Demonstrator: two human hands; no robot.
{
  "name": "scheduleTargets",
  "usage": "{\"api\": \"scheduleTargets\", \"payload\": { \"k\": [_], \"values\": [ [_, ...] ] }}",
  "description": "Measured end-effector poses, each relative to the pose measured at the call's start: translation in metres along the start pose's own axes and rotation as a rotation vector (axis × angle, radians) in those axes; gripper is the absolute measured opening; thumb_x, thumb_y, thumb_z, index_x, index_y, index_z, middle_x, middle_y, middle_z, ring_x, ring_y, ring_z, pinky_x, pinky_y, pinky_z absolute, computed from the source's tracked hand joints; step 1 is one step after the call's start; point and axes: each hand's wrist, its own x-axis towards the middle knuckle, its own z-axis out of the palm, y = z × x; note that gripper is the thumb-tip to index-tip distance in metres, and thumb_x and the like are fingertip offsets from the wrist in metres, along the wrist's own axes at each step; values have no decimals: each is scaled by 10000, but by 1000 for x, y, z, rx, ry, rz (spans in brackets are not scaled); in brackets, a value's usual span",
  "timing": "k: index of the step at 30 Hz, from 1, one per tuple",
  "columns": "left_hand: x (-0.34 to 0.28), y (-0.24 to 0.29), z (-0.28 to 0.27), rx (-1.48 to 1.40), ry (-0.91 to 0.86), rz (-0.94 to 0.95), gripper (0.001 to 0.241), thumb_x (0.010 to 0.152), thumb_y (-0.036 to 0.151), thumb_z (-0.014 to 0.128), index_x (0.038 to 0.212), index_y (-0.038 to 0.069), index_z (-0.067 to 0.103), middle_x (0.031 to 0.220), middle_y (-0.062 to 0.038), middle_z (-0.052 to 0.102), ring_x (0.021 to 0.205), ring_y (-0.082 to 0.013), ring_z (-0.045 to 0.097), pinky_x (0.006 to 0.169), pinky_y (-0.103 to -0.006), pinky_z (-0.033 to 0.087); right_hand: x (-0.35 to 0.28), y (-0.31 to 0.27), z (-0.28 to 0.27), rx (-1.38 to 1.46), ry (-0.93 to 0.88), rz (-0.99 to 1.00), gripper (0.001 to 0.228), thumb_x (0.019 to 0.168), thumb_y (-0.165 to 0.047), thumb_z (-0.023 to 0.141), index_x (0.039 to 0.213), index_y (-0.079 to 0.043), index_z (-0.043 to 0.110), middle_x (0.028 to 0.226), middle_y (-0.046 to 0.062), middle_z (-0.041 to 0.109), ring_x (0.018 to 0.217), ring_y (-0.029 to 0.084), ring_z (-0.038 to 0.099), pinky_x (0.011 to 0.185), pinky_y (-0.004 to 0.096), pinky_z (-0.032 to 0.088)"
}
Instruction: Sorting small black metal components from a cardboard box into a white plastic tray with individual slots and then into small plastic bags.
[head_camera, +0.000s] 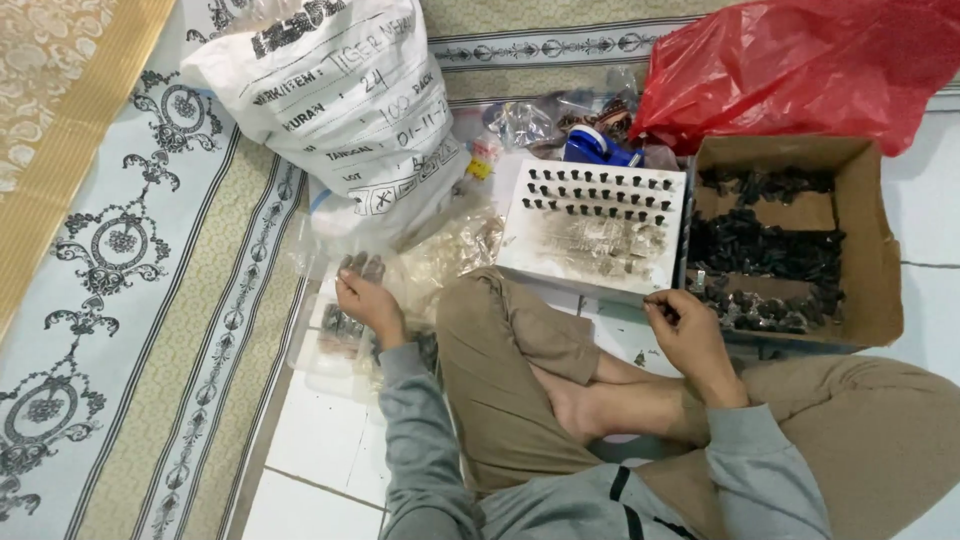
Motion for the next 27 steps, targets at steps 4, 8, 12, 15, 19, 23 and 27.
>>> {"api": "scheduleTargets", "payload": {
  "k": [4, 8, 12, 15, 19, 23, 27],
  "values": [
    [-46, 24, -7, -472, -51, -354, 285, 1078, 185, 480, 1096, -83, 576, 1113, -125, 575, 995, -186, 448, 970, -312, 430, 7, 18, 21, 92, -16, 34, 133, 966, -74, 687, 1040, 7, 762, 814, 193, 689, 769, 273, 653, 636, 412, 535],
    [-105, -74, 5, -777, -526, -888, 352, 1075, 303, 506, 1300, 55, 613, 1390, -160, 611, 1308, -320, 566, 1115, -537, 464, 4, 33, 37, 491, -166, 128, 286, 1000, -138, 650, 1228, 24, 711, 944, 195, 714, 886, 240, 636, 802, 420, 564],
    [-179, -74, 16, -805, -638, -1164, 307, 1087, 261, 477, 1261, 45, 610, 1306, -136, 666, 1218, -307, 639, 1066, -529, 525, -13, 1, 28, 936, -329, 227, 449, 1019, -254, 571, 1418, -49, 593, 1125, 66, 697, 1022, 178, 641, 910, 364, 551],
    [-197, -84, 16, -738, -693, -1181, 363, 1096, 266, 460, 1299, 0, 601, 1339, -192, 647, 1227, -338, 629, 1035, -522, 546, -12, -20, 26, 761, -225, 274, 209, 940, -132, 700, 1132, -56, 734, 647, -17, 614, 554, 52, 446, 479, 186, 330],
    [-204, -81, -2, -439, -663, -986, 270, 1050, 234, 566, 1248, 55, 601, 1234, -111, 625, 1106, -266, 617, 983, -444, 529, -3, 33, 34, 733, -110, 261, 180, 907, -76, 751, 1073, -7, 739, 719, 62, 675, 562, 119, 607, 404, 232, 463],
    [-205, 13, -20, 50, -695, 80, 674, 953, 244, 693, 1491, 83, 320, 1473, -168, 362, 1400, -340, 352, 1141, -455, 325, -8, 22, 20, 583, -31, 212, 159, 880, -21, 759, 1038, -4, 759, 756, 105, 721, 565, 147, 629, 438, 279, 511],
    [-227, 32, -16, 40, -1199, 316, 594, 725, 436, 879, 1180, 135, 643, 1001, -23, 633, 897, -215, 616, 818, -335, 537, -12, -8, 9, 510, -61, 197, 170, 851, -47, 794, 1015, -19, 767, 774, 108, 756, 621, 157, 644, 510, 312, 553]
  ]
}}
